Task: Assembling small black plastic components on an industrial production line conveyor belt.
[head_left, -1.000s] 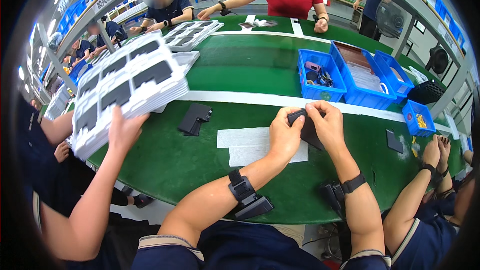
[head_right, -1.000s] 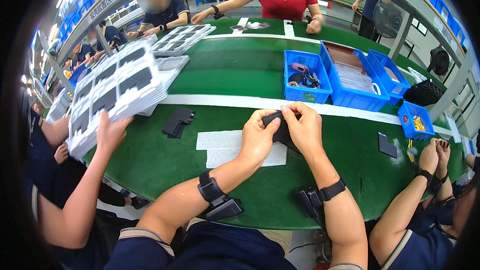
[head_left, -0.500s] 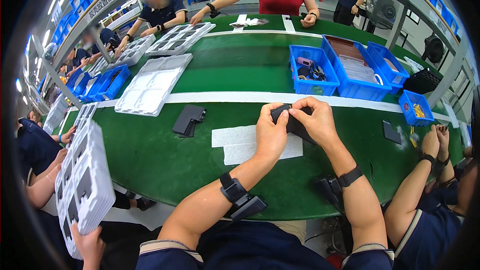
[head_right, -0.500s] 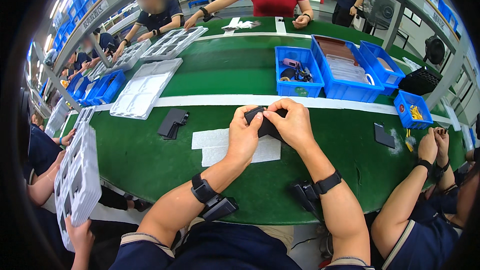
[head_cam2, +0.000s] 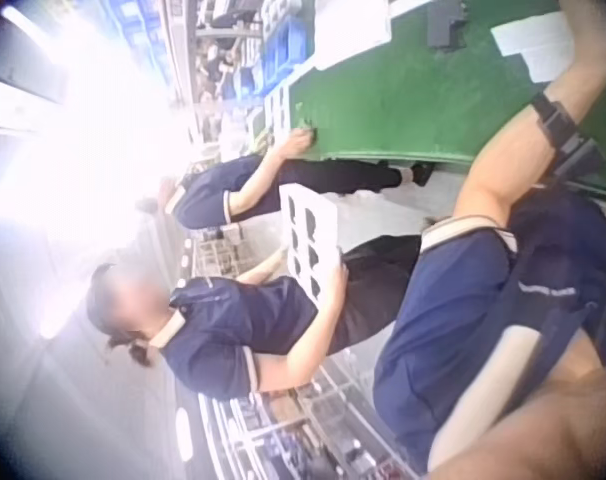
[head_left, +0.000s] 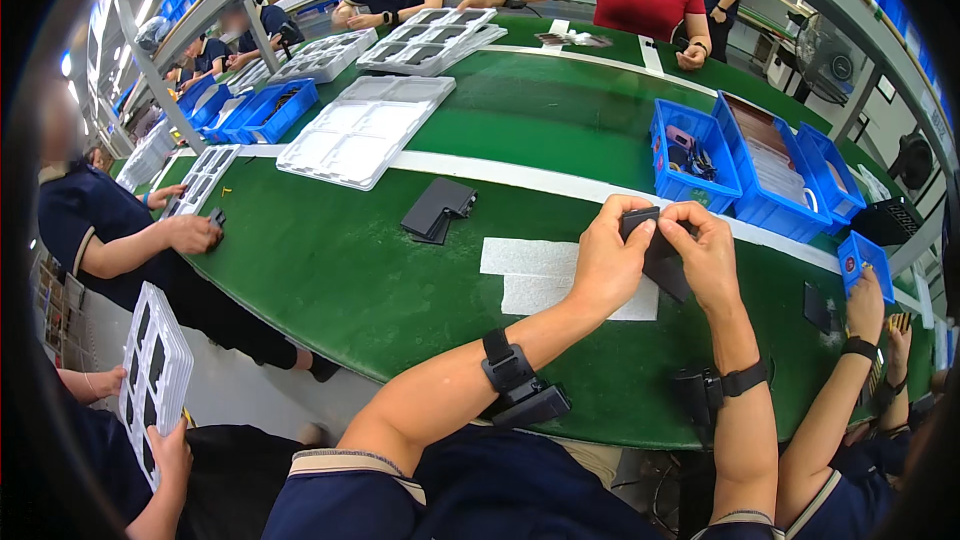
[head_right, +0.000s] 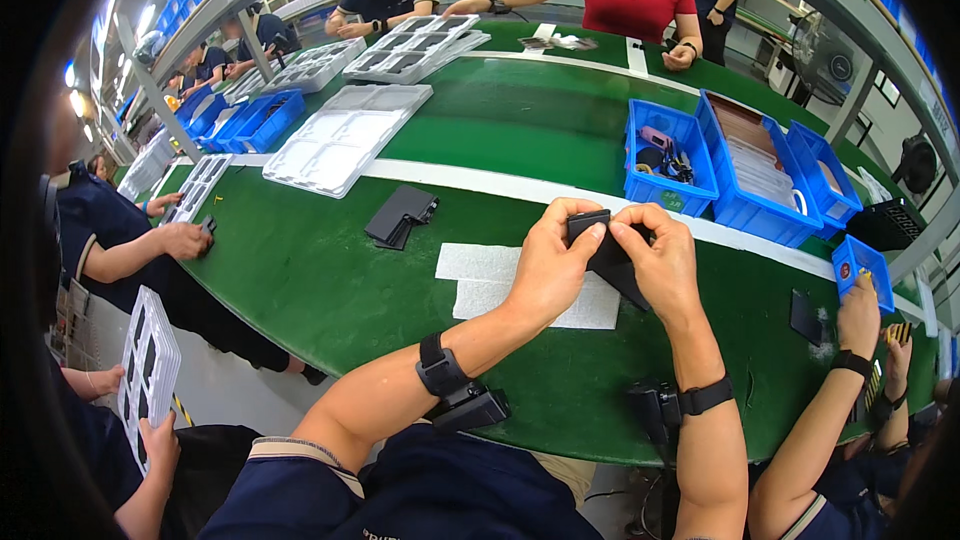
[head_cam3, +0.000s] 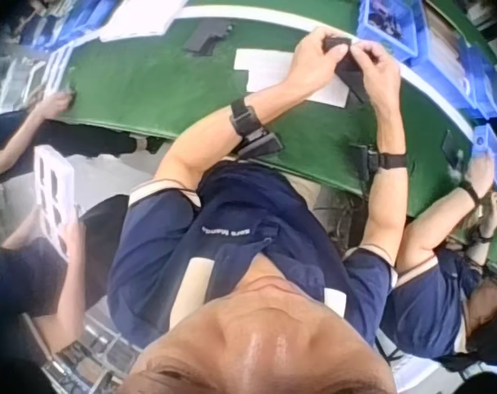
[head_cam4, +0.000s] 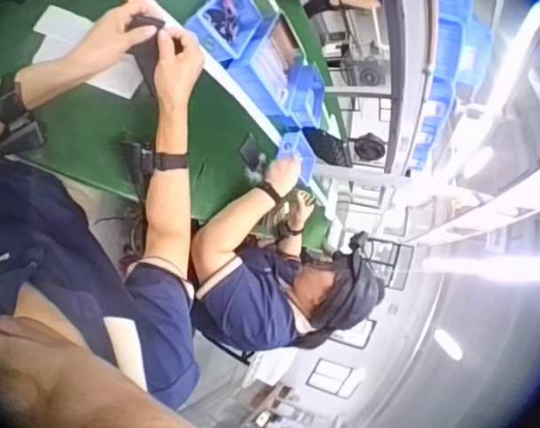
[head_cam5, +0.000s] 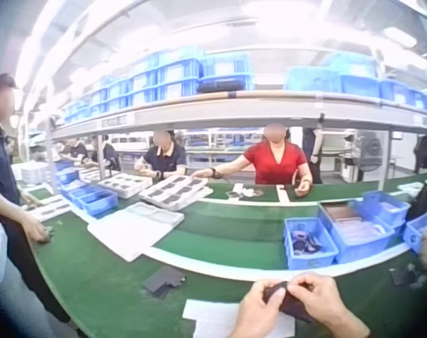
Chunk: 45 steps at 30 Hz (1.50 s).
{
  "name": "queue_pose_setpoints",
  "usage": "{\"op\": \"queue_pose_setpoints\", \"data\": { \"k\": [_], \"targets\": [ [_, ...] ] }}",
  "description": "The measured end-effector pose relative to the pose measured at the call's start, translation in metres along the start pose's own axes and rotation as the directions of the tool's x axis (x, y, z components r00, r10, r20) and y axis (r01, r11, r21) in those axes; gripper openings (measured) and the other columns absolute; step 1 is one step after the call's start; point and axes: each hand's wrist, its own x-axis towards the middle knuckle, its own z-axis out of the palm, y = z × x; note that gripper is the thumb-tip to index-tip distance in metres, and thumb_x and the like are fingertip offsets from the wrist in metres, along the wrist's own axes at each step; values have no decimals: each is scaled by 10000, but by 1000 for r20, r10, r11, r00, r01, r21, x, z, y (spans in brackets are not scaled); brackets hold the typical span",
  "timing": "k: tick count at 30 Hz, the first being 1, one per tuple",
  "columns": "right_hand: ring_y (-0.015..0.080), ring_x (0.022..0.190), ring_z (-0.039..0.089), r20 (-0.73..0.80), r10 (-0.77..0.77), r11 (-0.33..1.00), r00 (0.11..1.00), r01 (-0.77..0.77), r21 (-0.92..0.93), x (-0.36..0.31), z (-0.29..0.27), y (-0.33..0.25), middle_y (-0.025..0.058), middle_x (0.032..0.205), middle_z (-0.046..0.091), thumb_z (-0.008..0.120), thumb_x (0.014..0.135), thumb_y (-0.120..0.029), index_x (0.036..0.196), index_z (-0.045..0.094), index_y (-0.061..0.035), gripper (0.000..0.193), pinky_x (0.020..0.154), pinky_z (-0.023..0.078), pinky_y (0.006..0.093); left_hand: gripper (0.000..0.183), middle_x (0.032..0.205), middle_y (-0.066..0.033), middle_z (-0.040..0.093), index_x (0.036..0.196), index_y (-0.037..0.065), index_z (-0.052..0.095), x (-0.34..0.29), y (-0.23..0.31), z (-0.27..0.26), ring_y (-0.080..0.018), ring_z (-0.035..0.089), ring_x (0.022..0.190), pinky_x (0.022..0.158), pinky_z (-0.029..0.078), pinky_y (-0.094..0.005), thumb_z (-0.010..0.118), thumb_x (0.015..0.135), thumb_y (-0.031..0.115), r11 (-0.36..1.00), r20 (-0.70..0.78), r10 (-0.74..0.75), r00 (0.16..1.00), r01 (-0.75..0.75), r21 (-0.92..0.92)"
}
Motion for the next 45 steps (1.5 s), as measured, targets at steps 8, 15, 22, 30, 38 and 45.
{"op": "queue_pose_setpoints", "data": {
  "k": [8, 15, 22, 30, 38, 45],
  "targets": [
    [96, 767, 501, 34, 12, 993, 999, -16, 118, -1, 7, -5, 35, 913, 593, 644, 803, -81, 761, 626, 6, 98, 717, 396, 244, 218, 879, -61, 615, 1088, -1, 504, 15, 2, -25, -85, 568, 788, 692, 460, -223, 546, 876, 26, 993, 190, 64, 980, -82, 87],
    [124, 852, 588, 98, 215, 918, 972, -235, 319, -5, 11, 2, 55, 1030, 611, 548, 908, -303, 990, 635, -25, 303, 673, 464, 233, 405, 913, -100, 648, 1129, 0, 488, 38, 32, -76, -111, 602, 807, 735, 479, -245, 692, 802, 123, 987, 403, -151, 903, 159, 14],
    [101, 788, 582, 105, 186, 966, 977, -202, 162, -8, 21, 8, 41, 970, 607, 554, 907, -280, 941, 642, -20, 277, 637, 480, 234, 213, 799, -26, 656, 878, 13, 683, 96, 55, -173, -76, 566, 714, 660, 458, -223, 695, 807, 213, 815, 383, -204, 901, -60, 576],
    [84, 686, 522, 63, 98, 994, 993, -101, 45, -9, 24, 10, 42, 851, 596, 572, 884, -218, 883, 639, 16, 243, 584, 428, 235, 274, 721, -98, 656, 832, 77, 698, 100, 34, -216, -196, 601, 658, 610, 456, -320, 729, 741, 333, 458, 306, -166, 937, -202, 866],
    [192, 642, 547, 63, -16, 967, 998, 31, -255, -12, 17, -1, 98, 839, 609, 643, 791, -173, 827, 629, 14, 190, 592, 437, 310, 739, 1284, -213, 440, 1298, 19, 416, 45, 48, -212, -346, 460, 1164, 982, 382, -365, 699, 637, 188, 351, 352, -255, 901, -253, 902],
    [278, 835, 592, 103, 3, 813, 995, 58, -579, -14, 9, -7, 123, 870, 619, 705, 717, -173, 833, 642, -14, 207, 715, 471, 389, 822, 1395, -223, 304, 1358, 154, 358, 41, 47, -204, -445, 433, 1153, 961, 409, -435, 631, 594, 20, 245, 256, -319, 913, -181, 952]
  ]
}}
